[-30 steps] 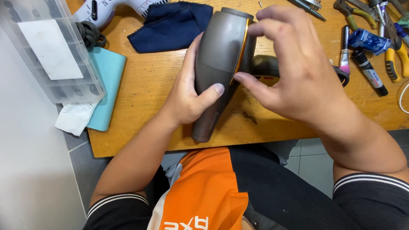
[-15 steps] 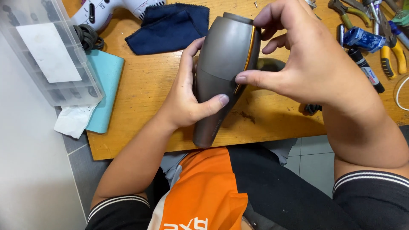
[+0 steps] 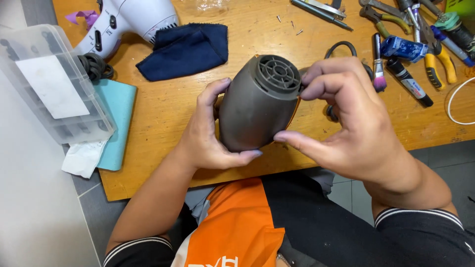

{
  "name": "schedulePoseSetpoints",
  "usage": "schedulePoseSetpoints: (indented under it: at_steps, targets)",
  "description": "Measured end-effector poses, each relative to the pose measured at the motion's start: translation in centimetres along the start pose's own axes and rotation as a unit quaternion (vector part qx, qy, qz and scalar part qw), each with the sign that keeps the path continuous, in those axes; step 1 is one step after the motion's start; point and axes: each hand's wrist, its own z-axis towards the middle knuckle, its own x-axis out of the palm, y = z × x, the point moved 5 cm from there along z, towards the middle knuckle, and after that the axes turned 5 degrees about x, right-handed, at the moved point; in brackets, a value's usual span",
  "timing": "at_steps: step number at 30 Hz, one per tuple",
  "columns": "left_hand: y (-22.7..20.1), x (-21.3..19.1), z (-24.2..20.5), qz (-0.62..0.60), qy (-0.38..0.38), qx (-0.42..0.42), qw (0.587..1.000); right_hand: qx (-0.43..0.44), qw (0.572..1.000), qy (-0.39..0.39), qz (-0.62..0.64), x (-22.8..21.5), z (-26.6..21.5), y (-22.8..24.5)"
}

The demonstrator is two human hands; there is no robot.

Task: Disassembling a hair dryer for repair by untying the power cord, removing the air nozzle, and using a screwdriver to inspect internal components.

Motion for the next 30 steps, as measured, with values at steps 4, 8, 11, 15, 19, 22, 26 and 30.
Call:
schedulePoseSetpoints:
  at_steps: [4,8,11,15,19,22,26,30]
  targets:
    - [-0.3,0.2,-0.1,0.001,0.019,0.087,0.996,-0.046,0.997,-0.054,0.037,-0.2,-1.9,-0.5]
    - [-0.7,0.0,-0.2,-0.002,0.048,0.148,0.988,-0.042,0.993,-0.058,0.096,-0.7,-3.5,-1.3]
    - [-0.9,0.3,-0.6,0.033,0.058,0.151,0.986,-0.042,0.993,-0.075,0.078,-0.8,-4.3,-1.5]
    - [-1.4,0.4,-0.2,0.063,0.062,0.155,0.984,-0.059,0.995,-0.055,0.055,-1.3,-4.5,-1.7]
    - [-1.8,0.8,0.2,0.086,0.059,0.151,0.983,-0.069,0.995,-0.047,0.051,-1.5,-4.5,-2.0]
    - [-1.9,0.8,0.2,0.091,0.062,0.137,0.984,-0.081,0.995,-0.038,0.055,-1.5,-4.6,-2.3]
    - [-1.9,1.0,0.4,0.084,0.074,0.135,0.984,-0.082,0.995,-0.010,0.052,-1.9,-4.2,-2.4]
    - [-2.1,0.9,0.6,0.082,0.067,0.122,0.987,-0.070,0.996,0.021,0.042,-1.7,-4.2,-2.6]
